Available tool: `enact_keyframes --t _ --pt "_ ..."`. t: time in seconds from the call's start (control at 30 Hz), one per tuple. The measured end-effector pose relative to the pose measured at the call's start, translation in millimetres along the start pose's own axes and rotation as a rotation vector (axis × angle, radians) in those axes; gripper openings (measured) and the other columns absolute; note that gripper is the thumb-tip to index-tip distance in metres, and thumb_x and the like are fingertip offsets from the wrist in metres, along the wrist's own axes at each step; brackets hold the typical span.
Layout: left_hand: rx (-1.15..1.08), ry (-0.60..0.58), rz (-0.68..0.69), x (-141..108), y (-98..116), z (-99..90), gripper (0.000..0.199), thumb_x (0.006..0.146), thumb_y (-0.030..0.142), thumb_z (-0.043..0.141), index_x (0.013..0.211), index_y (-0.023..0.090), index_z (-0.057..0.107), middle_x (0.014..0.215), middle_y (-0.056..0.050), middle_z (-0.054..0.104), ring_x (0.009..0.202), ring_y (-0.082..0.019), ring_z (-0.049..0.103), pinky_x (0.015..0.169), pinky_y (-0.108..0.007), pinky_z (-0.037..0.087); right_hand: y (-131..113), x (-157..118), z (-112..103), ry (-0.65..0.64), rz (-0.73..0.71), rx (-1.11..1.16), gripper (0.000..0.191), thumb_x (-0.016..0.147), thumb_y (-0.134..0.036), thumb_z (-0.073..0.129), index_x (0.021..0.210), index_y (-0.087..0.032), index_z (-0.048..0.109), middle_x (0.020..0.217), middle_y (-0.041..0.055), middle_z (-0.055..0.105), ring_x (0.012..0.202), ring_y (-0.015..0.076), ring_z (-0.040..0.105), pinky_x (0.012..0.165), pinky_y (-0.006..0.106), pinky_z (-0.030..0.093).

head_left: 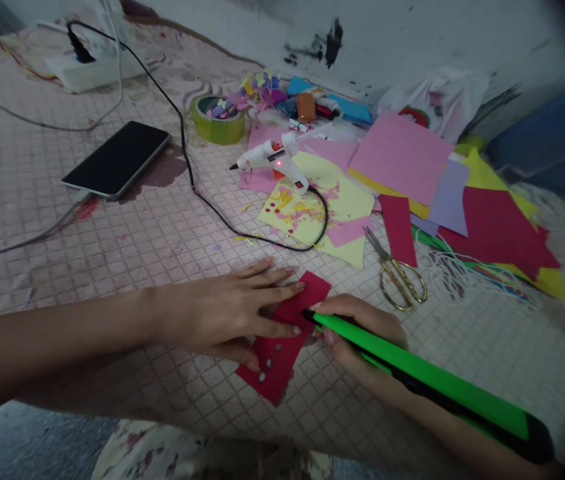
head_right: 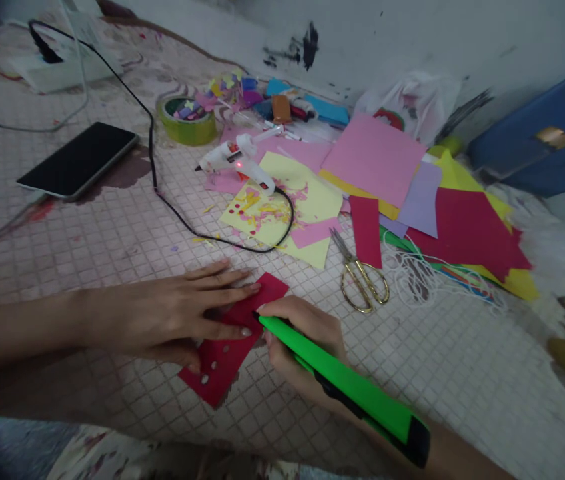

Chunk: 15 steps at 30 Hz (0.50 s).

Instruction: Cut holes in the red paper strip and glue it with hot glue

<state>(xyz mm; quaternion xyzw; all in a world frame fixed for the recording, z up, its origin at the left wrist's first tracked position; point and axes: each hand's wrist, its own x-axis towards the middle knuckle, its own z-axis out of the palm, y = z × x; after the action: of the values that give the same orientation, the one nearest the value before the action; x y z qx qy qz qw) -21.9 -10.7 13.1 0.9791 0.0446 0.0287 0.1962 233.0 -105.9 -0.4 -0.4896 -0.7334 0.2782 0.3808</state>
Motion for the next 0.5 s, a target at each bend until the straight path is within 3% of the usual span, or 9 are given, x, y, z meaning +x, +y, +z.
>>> enact_keyframes --t 0.33,0.5 --pt "0.003 0.019 0.005 -0.2 0.4 1.4 0.057 0.095 0.045 0.064 0.146 0.023 0.054 0.162 -0.023 0.030 0.152 -0.042 0.023 0.120 -0.067 0.022 -6.0 7.0 1.8 -0.042 -0.107 -0.062 0.032 0.084 -0.007 0.060 0.109 -0.025 0.065 0.092 0.0015 0.073 0.077 0.0159 0.071 0.067 0.027 0.059" --pt "0.016 0.000 -0.016 0.2 2.2 1.8 0.057 0.096 0.046 0.062 0.148 0.025 0.052 0.162 -0.022 0.031 0.152 -0.042 0.023 0.120 -0.067 0.023 -6.4 6.7 -0.8 0.032 0.019 0.056 0.024 0.086 -0.010 0.059 0.103 -0.026 0.067 0.084 -0.0014 0.074 0.068 0.0131 0.072 0.062 0.023 0.058"
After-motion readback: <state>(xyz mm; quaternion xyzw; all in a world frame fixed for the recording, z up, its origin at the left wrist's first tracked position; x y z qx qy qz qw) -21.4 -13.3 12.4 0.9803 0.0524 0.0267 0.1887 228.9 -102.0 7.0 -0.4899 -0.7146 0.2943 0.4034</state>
